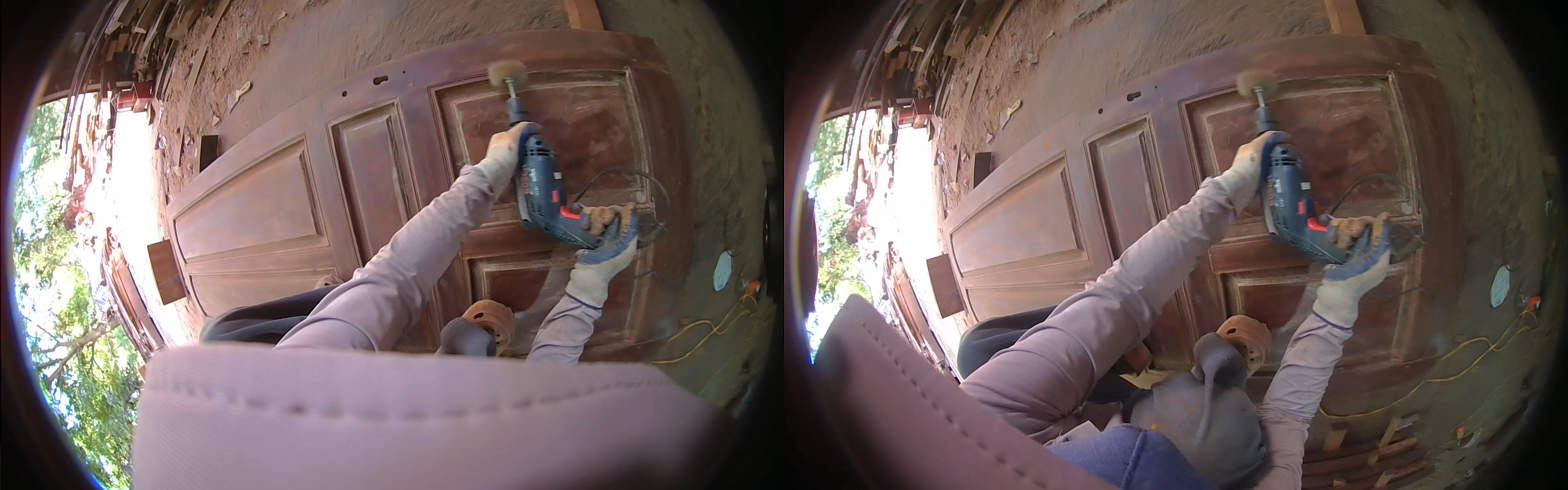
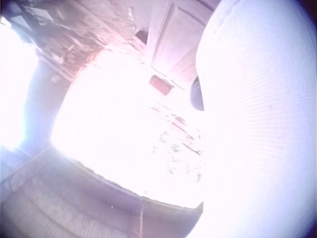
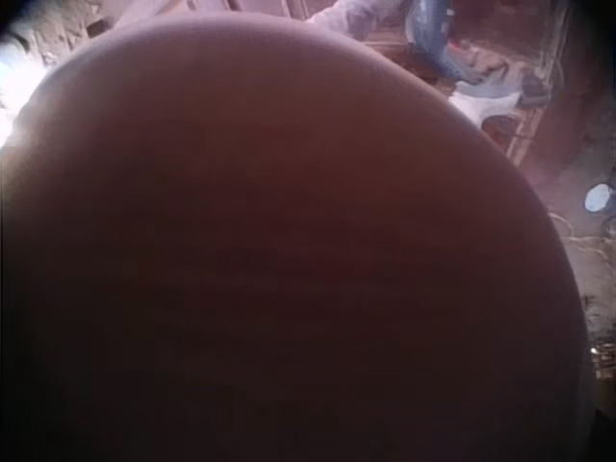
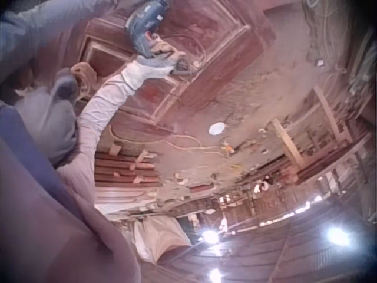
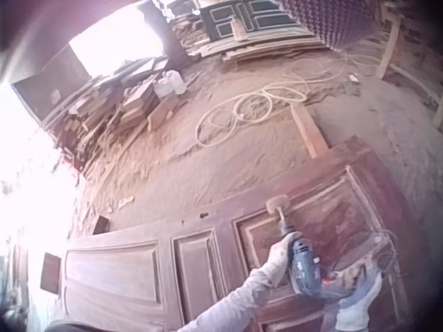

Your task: The person uses a handheld power sander to sand the surface of a wooden door lying flat on the floor. They move the sander across multiple panels and edges, then briefly switch to a drill with a wire brush attachment to clean recessed areas before resuming sanding.

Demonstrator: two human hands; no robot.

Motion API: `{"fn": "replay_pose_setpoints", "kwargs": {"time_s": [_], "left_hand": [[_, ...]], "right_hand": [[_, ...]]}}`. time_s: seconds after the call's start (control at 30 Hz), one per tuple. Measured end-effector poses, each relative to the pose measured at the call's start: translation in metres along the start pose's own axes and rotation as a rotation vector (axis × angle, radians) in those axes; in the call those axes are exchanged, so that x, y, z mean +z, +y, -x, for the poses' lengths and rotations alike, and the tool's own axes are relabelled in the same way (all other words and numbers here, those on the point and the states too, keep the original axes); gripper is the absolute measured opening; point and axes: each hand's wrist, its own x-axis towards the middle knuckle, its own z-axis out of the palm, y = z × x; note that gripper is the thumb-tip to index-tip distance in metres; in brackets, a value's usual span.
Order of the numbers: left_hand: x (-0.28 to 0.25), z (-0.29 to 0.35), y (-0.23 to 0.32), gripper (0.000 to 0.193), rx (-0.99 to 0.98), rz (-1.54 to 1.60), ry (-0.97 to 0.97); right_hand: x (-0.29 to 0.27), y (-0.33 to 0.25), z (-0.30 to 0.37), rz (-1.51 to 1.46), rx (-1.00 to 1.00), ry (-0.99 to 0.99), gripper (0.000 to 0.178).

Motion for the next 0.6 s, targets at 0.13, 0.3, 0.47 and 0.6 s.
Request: {"fn": "replay_pose_setpoints", "kwargs": {"time_s": [0.13, 0.3, 0.47, 0.6], "left_hand": [[-0.001, 0.017, -0.012, 0.03, 0.032, 0.085, -0.005], [-0.067, 0.045, -0.001, 0.026, 0.159, 0.208, -0.085], [-0.047, 0.01, -0.013, 0.027, -0.003, 0.34, -0.037], [0.046, -0.005, -0.018, 0.03, -0.046, 0.193, -0.011]], "right_hand": [[-0.002, -0.005, 0.009, -0.015, 0.018, -0.057, 0.04], [0.032, 0.034, 0.039, 0.03, 0.086, -0.077, 0.035], [0.015, 0.017, 0.009, 0.05, 0.081, -0.117, 0.039], [-0.028, -0.037, -0.036, -0.021, 0.062, 0.032, 0.036]]}}
